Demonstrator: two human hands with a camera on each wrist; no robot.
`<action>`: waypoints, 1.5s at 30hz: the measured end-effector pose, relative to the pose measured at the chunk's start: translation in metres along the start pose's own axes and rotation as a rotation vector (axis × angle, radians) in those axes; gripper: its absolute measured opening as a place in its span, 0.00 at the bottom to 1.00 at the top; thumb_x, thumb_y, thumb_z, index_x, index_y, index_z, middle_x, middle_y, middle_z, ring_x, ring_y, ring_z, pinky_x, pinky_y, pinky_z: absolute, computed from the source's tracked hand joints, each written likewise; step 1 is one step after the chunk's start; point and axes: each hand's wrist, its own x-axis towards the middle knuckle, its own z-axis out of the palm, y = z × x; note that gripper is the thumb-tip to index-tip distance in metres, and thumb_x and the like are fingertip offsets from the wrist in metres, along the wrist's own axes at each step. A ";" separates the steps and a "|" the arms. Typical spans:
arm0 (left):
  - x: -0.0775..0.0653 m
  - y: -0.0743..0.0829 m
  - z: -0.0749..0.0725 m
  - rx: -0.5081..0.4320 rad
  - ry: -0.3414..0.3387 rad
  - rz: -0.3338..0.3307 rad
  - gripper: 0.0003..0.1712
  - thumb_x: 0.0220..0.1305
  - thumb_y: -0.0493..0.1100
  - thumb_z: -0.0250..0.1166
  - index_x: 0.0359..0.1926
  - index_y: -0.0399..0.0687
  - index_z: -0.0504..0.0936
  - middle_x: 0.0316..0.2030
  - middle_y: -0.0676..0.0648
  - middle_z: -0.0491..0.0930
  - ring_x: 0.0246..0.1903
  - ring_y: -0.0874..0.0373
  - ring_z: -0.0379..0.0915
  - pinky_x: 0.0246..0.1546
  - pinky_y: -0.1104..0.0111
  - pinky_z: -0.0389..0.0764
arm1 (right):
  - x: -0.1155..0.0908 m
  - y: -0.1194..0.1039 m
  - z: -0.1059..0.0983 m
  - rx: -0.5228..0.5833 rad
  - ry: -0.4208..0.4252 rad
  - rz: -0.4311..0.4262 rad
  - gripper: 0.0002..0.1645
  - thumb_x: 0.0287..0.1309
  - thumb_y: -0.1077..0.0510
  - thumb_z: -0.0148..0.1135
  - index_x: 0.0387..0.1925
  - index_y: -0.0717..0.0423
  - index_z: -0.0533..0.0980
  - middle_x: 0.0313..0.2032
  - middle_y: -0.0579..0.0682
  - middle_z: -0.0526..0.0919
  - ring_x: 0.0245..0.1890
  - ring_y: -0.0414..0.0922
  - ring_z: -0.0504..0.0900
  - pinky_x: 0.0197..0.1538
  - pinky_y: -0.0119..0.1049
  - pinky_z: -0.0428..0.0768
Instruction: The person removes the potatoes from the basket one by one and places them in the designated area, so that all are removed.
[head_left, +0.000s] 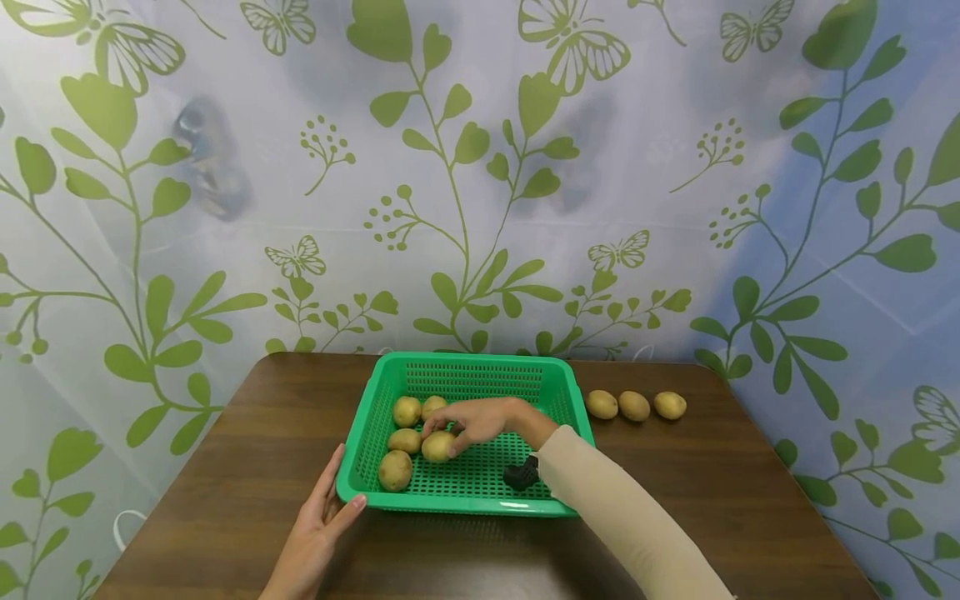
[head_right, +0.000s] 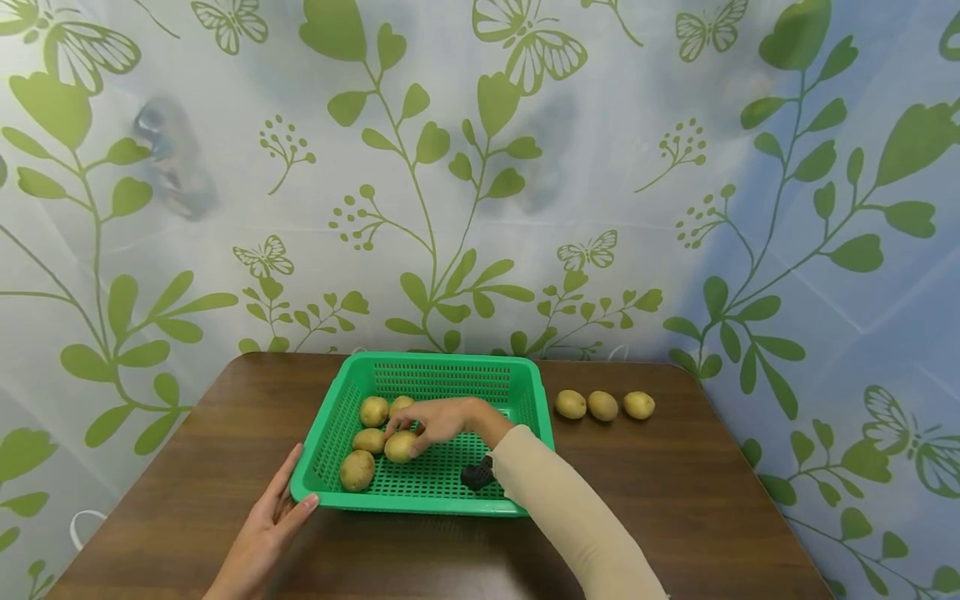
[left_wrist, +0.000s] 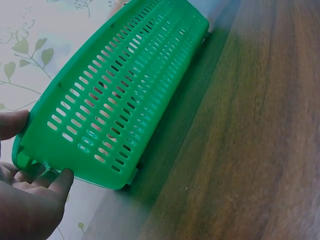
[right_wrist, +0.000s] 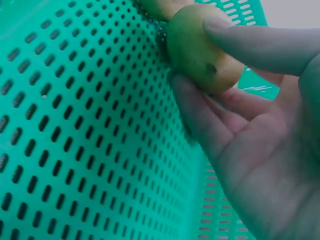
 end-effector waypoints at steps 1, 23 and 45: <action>0.000 0.001 0.000 0.001 -0.001 -0.003 0.47 0.78 0.39 0.59 0.84 0.54 0.40 0.81 0.41 0.36 0.78 0.38 0.34 0.59 0.82 0.64 | -0.001 -0.001 -0.001 0.011 0.000 -0.004 0.26 0.70 0.63 0.66 0.66 0.51 0.73 0.62 0.41 0.72 0.63 0.37 0.69 0.67 0.39 0.70; 0.000 0.000 0.001 -0.017 -0.003 0.000 0.47 0.78 0.38 0.59 0.84 0.53 0.39 0.81 0.40 0.36 0.78 0.39 0.35 0.59 0.81 0.65 | -0.015 -0.012 -0.015 0.086 0.048 -0.018 0.29 0.69 0.66 0.66 0.68 0.60 0.70 0.64 0.47 0.74 0.64 0.39 0.70 0.67 0.44 0.69; -0.001 0.000 0.000 -0.028 0.003 0.024 0.47 0.78 0.38 0.60 0.84 0.55 0.41 0.81 0.40 0.37 0.77 0.40 0.37 0.60 0.80 0.65 | -0.066 -0.014 -0.028 0.113 0.100 0.061 0.26 0.68 0.65 0.67 0.64 0.51 0.74 0.61 0.45 0.75 0.60 0.50 0.77 0.56 0.42 0.79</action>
